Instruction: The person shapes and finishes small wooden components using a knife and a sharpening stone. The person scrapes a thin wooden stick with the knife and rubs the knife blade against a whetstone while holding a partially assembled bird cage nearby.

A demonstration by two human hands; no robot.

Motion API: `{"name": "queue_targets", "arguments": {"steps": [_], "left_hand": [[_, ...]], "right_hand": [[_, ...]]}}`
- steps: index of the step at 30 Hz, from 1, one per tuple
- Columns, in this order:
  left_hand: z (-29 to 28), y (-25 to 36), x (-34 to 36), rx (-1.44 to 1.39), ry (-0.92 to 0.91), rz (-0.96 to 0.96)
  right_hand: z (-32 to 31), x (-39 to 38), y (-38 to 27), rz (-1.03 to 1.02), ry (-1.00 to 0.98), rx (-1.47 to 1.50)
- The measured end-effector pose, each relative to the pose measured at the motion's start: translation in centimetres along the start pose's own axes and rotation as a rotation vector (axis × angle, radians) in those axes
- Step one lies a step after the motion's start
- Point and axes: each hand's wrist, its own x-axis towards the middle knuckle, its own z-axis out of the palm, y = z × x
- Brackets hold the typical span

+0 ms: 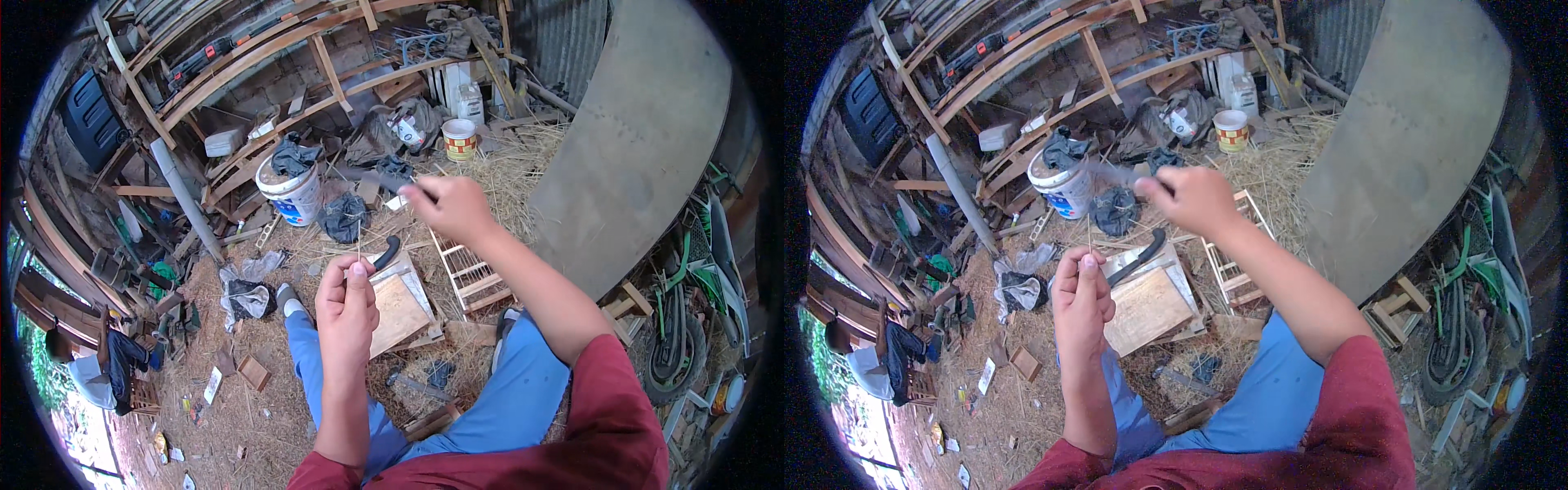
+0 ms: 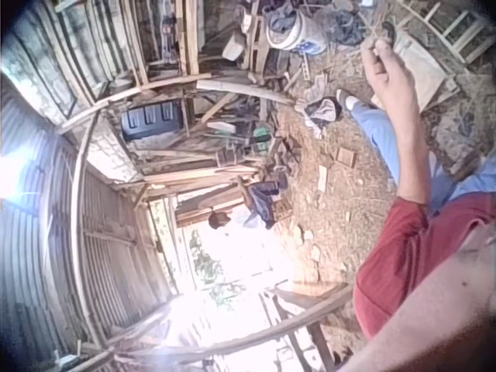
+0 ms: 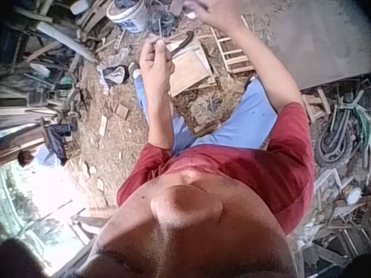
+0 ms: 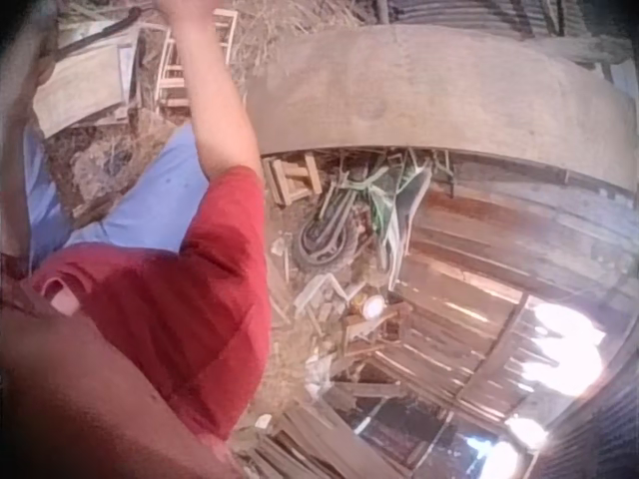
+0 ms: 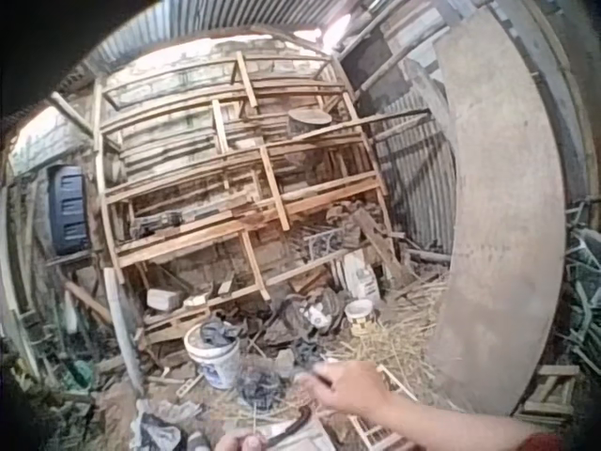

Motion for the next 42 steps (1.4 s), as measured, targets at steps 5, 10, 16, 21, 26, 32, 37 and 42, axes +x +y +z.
{"name": "queue_targets", "arguments": {"steps": [5, 10, 16, 21, 26, 32, 37, 42], "left_hand": [[-1.3, -1.1, 1.1, -0.090, -0.020, 0.099], [-2.8, -2.7, 2.8, -0.079, 0.065, 0.250], [-3.9, -2.9, 3.7, -0.091, 0.236, 0.350], [-4.1, -3.1, 4.6, -0.335, 0.312, 0.363], [-4.9, -2.7, 4.3, -0.358, 0.374, 0.339], [-5.2, -2.1, 4.1, -0.344, 0.418, 0.316], [-5.0, -1.9, 4.0, -0.340, 0.439, 0.333], [-4.9, -2.0, 4.1, -0.317, 0.435, 0.344]], "right_hand": [[0.8, -1.2, -0.7, 0.201, -0.006, 0.442], [2.0, -2.1, 0.3, 0.274, -0.120, 0.485], [3.3, -3.0, -0.1, 0.528, -0.307, 0.739], [3.4, -4.5, -3.1, 0.694, -0.548, 0.826], [3.3, -5.2, -4.9, 0.553, -0.571, 0.798], [3.1, -5.5, -5.3, 0.530, -0.579, 0.826], [3.2, -5.9, -5.1, 0.477, -0.576, 0.792], [3.1, -6.0, -5.1, 0.449, -0.554, 0.830]]}}
